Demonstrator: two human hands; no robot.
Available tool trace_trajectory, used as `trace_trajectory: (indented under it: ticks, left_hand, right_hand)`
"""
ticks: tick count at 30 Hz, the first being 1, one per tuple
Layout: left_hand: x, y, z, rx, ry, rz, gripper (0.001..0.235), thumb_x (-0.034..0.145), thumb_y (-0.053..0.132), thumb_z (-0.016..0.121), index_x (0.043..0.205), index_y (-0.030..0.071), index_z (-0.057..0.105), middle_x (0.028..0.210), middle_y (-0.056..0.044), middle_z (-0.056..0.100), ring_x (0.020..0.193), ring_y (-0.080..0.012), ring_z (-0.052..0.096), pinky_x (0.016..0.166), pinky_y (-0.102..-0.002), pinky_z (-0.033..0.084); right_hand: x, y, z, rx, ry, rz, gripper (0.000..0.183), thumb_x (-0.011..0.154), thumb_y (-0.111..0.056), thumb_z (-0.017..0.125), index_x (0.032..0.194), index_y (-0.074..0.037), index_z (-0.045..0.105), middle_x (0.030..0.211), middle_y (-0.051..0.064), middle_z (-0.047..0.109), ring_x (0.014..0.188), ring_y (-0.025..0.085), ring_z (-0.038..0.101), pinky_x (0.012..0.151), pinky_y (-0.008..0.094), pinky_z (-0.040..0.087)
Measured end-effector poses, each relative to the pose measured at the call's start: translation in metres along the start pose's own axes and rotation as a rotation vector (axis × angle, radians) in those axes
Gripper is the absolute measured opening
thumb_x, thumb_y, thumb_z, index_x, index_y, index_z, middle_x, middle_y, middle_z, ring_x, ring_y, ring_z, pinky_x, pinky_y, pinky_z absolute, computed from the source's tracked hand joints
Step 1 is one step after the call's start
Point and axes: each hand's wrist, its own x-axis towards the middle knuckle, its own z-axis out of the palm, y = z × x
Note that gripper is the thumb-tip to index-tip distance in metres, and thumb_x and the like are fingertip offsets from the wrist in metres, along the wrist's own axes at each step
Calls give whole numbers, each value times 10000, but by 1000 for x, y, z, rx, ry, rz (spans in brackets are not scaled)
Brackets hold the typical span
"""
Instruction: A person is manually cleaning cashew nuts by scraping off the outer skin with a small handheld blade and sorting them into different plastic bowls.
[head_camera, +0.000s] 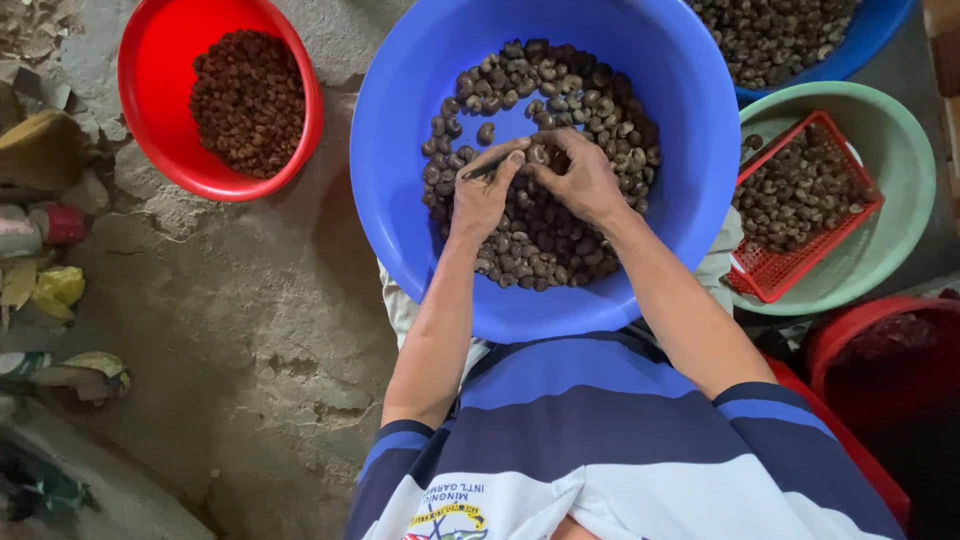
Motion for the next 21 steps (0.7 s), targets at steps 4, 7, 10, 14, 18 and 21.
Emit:
trace_trajectory:
  ticks: [4,7,10,14,18,21]
  left_hand:
    - [-1,3,1,10,-22,0,269,1151,360,664,1326,195,783,1272,-146,771,1284,-387,683,1089,-648,535]
    - [0,0,1,-10,12,-11,278,1157,345,652,1325,163,777,1260,-170,768,1297,-395,669,1082,-660,538]
    - [2,-7,3,-2,46,-36,281,1142,396,672,1314,208,791,1255,-151,776,1278,-386,681,1079,-649,545]
    - [12,-52,3,1,133,-21,163,1048,238,783,1148,127,848,1147,-129,818,1183,-237,731,1099,-469,556]
    - [12,-63,2,-35,192,-50,183,1047,198,758,1145,68,843,1168,-179,805,1196,-283,722,1181,-527,506]
    - [8,-59,19,-141,224,-45,174,1042,253,801,1150,125,846,1166,-129,808,1190,-200,709,1153,-517,526]
  right_hand:
    - [1,2,0,-1,1,7,315,1096,-155,704,1339,34,634,995,170,592,838,293,659,627,450,575]
    - [2,3,0,-18,-13,-7,354,1049,-103,739,1355,32,623,1008,185,590,845,319,668,631,472,585]
    - [0,-3,-2,-8,-27,-18,341,1074,-97,709,1379,21,610,1027,201,584,853,337,659,633,491,568]
    - [2,8,2,-77,4,89,410,1001,-183,798,1333,17,666,1088,288,671,961,484,699,753,565,605]
    - [9,37,11,-3,17,186,493,982,-267,845,1359,-1,672,1131,310,705,1015,463,704,837,569,572]
    - [3,27,8,75,-4,257,493,1070,-290,765,1396,53,625,1107,308,690,878,355,693,804,567,555]
